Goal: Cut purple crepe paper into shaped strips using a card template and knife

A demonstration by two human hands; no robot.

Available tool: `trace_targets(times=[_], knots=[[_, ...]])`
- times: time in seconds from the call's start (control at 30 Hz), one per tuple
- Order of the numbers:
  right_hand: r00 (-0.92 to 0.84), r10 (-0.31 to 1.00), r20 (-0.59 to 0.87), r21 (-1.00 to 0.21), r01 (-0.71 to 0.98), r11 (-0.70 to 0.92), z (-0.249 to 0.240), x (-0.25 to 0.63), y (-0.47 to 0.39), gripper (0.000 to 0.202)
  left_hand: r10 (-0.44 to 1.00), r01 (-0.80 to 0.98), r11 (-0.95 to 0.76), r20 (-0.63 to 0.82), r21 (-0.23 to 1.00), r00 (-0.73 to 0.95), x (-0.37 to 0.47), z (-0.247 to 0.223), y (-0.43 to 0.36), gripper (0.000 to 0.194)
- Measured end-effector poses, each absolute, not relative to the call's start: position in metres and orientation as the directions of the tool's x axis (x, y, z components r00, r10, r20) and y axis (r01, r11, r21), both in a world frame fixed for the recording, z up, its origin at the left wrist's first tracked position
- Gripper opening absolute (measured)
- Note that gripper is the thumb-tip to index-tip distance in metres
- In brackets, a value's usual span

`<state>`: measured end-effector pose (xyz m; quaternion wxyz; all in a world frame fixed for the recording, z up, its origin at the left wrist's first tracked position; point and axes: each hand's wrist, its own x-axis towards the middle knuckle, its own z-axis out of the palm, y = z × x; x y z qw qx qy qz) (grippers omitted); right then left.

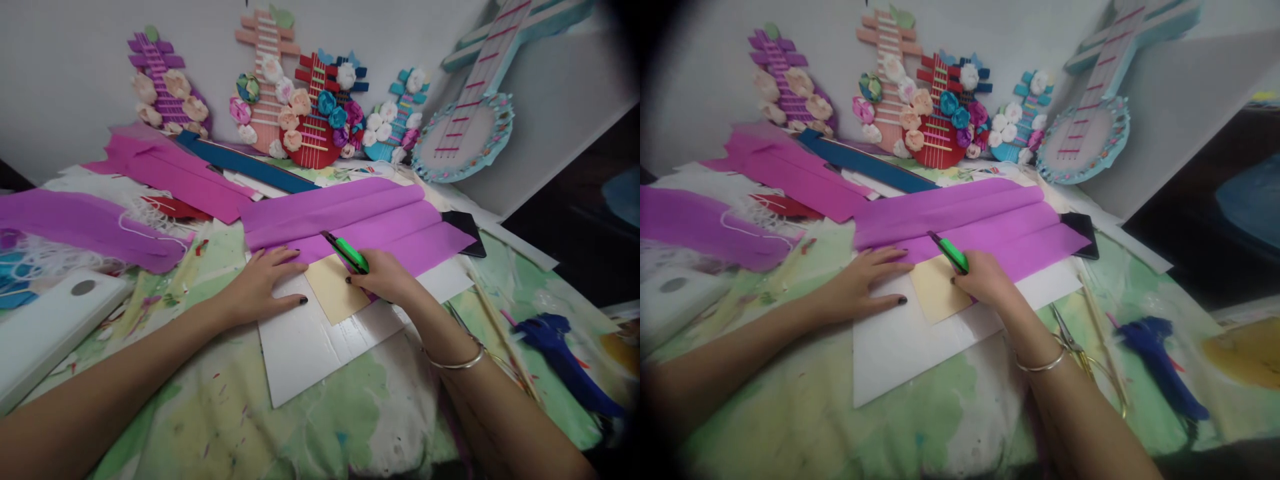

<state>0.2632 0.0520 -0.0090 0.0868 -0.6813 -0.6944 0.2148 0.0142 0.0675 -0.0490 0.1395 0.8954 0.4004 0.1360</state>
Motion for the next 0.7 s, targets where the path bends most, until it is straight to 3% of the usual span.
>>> trace_targets(times=[0.17,0.33,0.53,0.7], knots=[[-0.074,0.986,-0.149,-0.373,0.928,0.014,-0.011,0.264,0.053,0.015,0.764,0.653,-0.625,0.161,0.428,0.625,0.014,-0.047,0.072,0.059],[-0.078,0.985,-0.151,-0.399,0.917,0.012,-0.013,0.264,0.054,0.015,0.776,0.645,-0.612,0.190,0.457,0.602,0.012,-0.042,0.069,0.073],[-0.104,0.985,-0.140,-0.415,0.909,0.037,-0.014,0.265,0.054,0.015,0.634,0.575,-0.773,0.343,0.266,0.693,0.034,-0.037,0.048,0.042],[-0.130,0.985,-0.116,-0.420,0.905,0.070,-0.017,0.266,0.055,0.014,0.590,0.566,-0.807,0.173,0.170,0.789,0.067,-0.036,0.040,0.060]])
